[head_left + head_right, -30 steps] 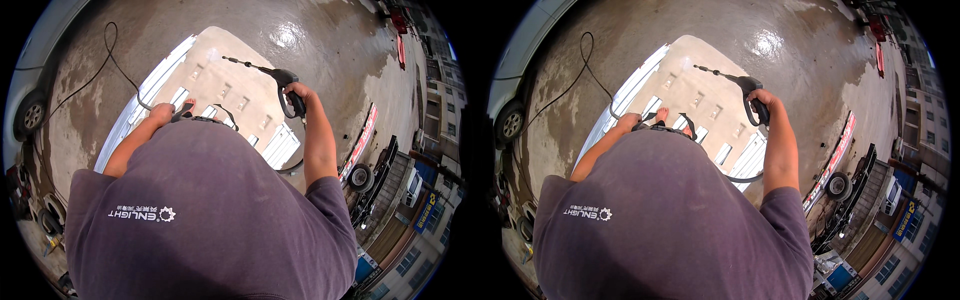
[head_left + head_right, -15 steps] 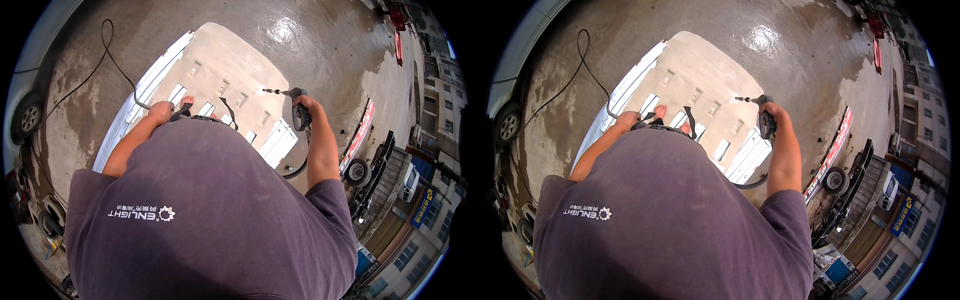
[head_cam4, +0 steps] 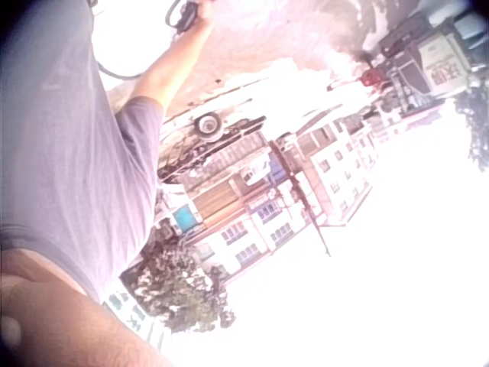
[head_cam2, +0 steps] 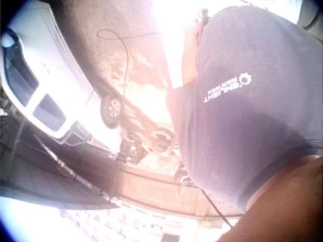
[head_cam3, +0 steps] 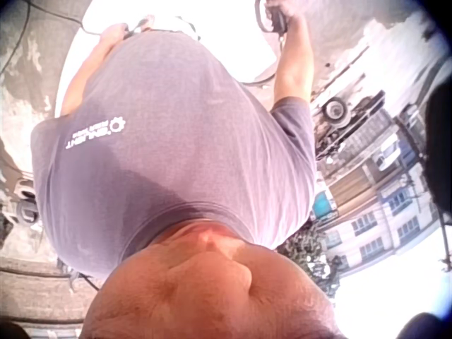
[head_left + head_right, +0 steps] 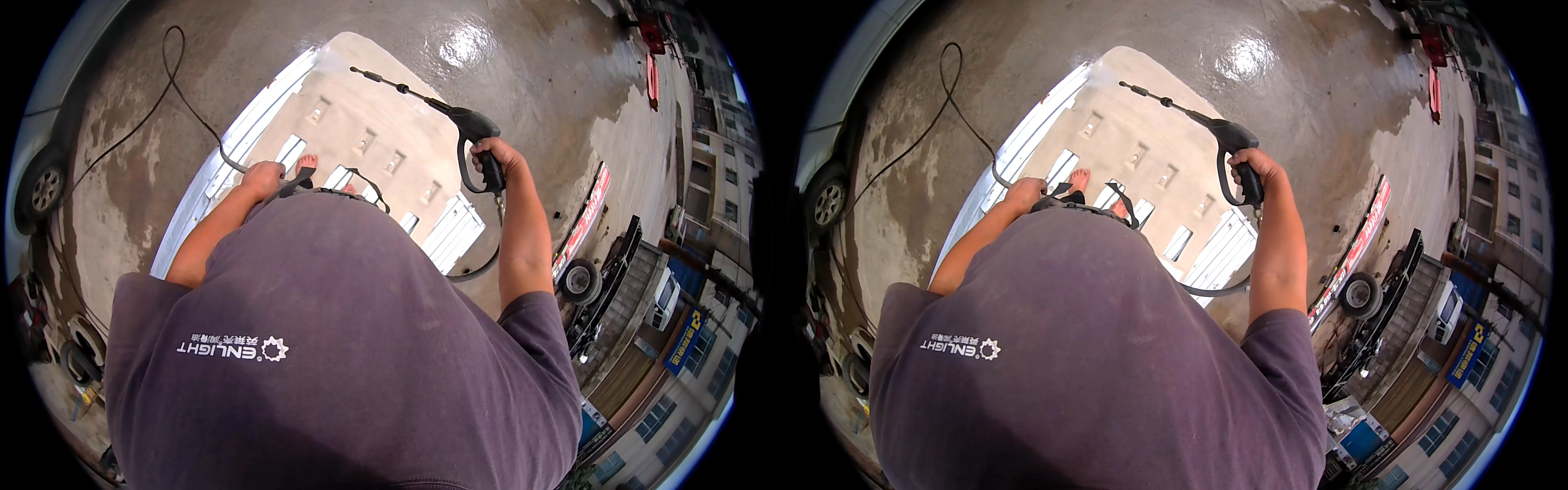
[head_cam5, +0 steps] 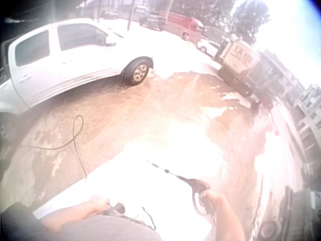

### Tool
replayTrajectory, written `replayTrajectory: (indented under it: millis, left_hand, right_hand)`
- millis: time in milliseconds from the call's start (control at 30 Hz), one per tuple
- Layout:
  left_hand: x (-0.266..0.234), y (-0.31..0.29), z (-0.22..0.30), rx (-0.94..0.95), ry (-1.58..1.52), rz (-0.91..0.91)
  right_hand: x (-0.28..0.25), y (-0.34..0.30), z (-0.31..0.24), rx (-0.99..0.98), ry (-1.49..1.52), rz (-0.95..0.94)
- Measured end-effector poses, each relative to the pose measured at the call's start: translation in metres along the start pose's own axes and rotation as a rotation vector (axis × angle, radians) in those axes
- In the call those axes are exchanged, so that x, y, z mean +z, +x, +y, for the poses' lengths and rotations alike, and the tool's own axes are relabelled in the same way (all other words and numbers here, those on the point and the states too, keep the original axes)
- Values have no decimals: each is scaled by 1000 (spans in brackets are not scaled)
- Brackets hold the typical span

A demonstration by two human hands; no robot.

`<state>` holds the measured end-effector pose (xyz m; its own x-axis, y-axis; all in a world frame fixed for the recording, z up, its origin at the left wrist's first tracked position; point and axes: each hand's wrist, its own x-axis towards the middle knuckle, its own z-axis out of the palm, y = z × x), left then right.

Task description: The person uses a high-pressure water spray gun to clean a large, light-colored metal car panel lying on the ground. They systematically move the spray nozzle across the surface to remove dirt and debris.

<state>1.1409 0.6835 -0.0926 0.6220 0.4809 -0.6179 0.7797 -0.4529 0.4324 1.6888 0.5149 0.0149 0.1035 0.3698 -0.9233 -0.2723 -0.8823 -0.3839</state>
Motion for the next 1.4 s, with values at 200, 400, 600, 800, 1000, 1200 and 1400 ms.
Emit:
replayTrajectory:
  millis: [200, 400, 600, 800, 1000, 1200, 1400]
  left_hand:
    - [-11, 12, -8, 1, -13, -18]
    - [-23, 23, -21, 1, -31, -32]
    - [-33, 27, -40, -3, -54, -53]
    - [-23, 34, -71, 12, -49, -49]
    - [-16, 41, -80, 12, -113, -43]
    - [-36, 47, -64, -15, -97, -9]
    - [-35, 55, -59, -52, -123, -20]
  right_hand:
    - [-3, 10, 0, 159, -149, 133]
    - [1, 10, -6, 308, -225, 286]
    - [13, 15, -35, 241, -85, 185]
    - [48, 25, -73, 77, -47, 47]
    - [55, 41, -86, 146, -123, 96]
    - [57, 50, -76, 263, -310, 342]
    - [39, 70, -91, 277, -317, 285]
